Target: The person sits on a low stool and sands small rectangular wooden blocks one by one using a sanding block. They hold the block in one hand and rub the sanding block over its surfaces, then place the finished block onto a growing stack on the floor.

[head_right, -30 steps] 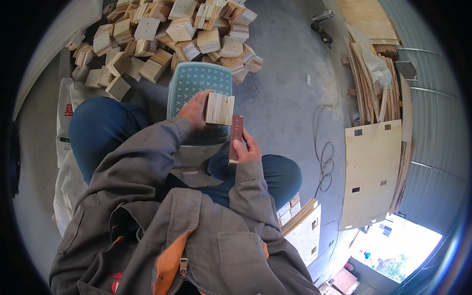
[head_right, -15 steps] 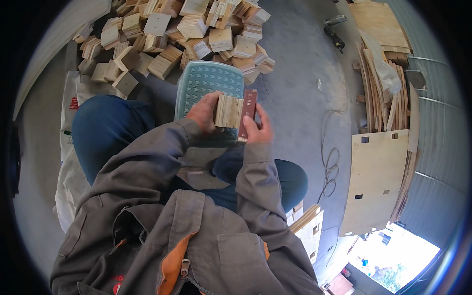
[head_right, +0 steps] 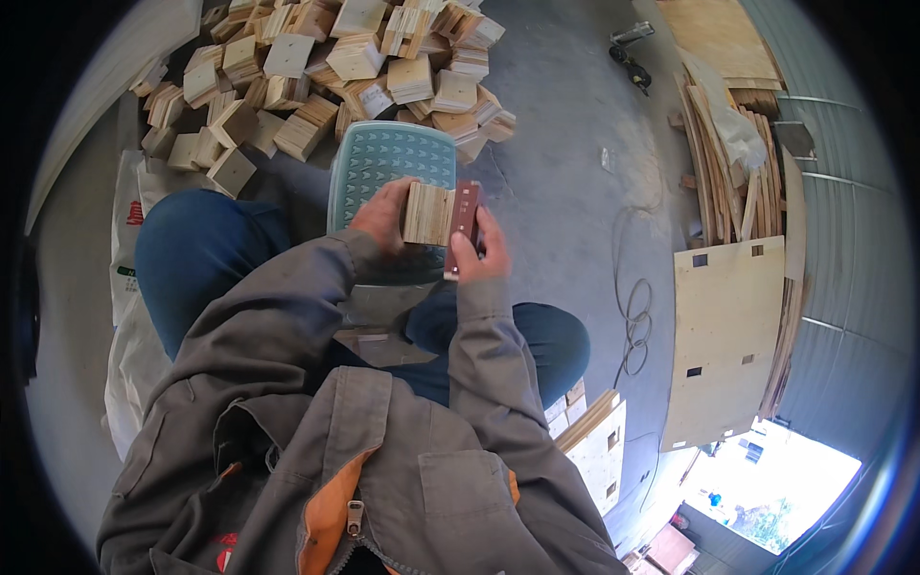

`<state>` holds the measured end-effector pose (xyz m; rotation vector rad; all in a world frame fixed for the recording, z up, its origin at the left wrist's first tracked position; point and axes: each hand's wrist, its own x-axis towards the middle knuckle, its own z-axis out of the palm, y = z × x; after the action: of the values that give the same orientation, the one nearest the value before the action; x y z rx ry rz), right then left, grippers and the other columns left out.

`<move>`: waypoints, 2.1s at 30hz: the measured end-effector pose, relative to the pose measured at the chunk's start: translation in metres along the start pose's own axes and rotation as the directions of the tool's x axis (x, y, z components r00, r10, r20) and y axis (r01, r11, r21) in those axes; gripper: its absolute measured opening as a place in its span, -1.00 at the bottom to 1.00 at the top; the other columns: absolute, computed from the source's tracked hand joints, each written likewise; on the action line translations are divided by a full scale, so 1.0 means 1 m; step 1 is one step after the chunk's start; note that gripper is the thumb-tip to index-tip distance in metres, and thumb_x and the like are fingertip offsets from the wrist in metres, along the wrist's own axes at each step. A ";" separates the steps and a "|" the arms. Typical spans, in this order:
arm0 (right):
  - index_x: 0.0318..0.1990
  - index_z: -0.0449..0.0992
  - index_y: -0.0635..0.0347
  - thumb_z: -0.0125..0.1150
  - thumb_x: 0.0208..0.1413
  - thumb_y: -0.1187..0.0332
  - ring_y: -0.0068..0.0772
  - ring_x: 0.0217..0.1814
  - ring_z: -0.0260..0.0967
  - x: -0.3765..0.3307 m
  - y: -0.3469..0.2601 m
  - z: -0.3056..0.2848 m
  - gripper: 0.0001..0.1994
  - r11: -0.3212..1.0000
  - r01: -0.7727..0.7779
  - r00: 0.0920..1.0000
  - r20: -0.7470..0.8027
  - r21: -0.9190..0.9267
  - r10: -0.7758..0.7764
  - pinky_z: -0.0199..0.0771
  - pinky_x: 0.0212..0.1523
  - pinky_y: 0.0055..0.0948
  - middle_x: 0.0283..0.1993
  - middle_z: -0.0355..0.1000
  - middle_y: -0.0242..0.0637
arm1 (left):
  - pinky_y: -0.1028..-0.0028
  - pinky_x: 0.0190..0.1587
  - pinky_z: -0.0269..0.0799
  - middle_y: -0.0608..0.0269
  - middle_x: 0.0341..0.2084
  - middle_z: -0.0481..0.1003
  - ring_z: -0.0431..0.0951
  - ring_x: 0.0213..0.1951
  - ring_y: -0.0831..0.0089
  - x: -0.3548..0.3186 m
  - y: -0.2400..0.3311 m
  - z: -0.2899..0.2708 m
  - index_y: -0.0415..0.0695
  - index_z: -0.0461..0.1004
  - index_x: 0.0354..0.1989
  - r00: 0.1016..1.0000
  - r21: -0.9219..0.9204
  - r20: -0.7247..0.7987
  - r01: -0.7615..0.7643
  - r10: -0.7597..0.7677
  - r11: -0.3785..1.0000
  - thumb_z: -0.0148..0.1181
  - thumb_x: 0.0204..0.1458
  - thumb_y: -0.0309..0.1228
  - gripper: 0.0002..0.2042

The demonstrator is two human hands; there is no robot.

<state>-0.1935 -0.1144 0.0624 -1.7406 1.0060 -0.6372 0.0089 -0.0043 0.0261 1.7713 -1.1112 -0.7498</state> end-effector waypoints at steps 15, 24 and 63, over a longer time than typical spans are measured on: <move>0.45 0.40 0.13 0.33 0.25 0.43 -0.52 -0.22 0.59 -0.045 -0.028 -0.008 -0.41 0.958 -0.260 0.965 -0.012 0.120 0.263 0.65 -0.22 -0.44 -0.08 0.64 -0.17 | 0.04 0.39 0.32 0.07 0.38 0.34 0.34 0.43 0.03 0.002 -0.007 0.004 0.06 0.17 0.48 0.998 0.043 0.002 0.066 -0.067 0.997 0.61 -0.23 -0.27 0.01; 0.35 0.51 0.28 0.38 0.21 0.39 -0.35 0.17 0.54 0.078 -0.018 0.014 -0.46 0.989 -0.091 0.996 0.006 0.114 0.091 0.59 0.14 -0.37 0.28 0.53 -0.09 | 0.16 0.40 0.37 -0.05 0.32 0.36 0.38 0.37 -0.09 -0.001 0.005 -0.004 -0.01 0.18 0.46 1.000 0.013 0.006 0.021 -0.021 1.000 0.65 -0.27 -0.32 0.02; 0.33 0.50 0.37 0.36 0.32 0.34 -0.48 0.07 0.55 -0.061 0.026 -0.039 -0.51 0.970 -0.234 0.971 -0.034 0.074 0.237 0.58 0.09 -0.44 0.17 0.58 -0.21 | 0.18 0.43 0.35 -0.13 0.36 0.30 0.36 0.37 -0.09 -0.010 -0.004 0.000 -0.09 0.17 0.46 0.991 0.043 -0.123 -0.050 0.055 0.998 0.69 -0.37 -0.17 0.12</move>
<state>-0.2640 -0.0860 0.0548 -1.5240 1.1854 -0.5517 0.0064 0.0058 0.0232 1.7896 -1.0918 -0.5816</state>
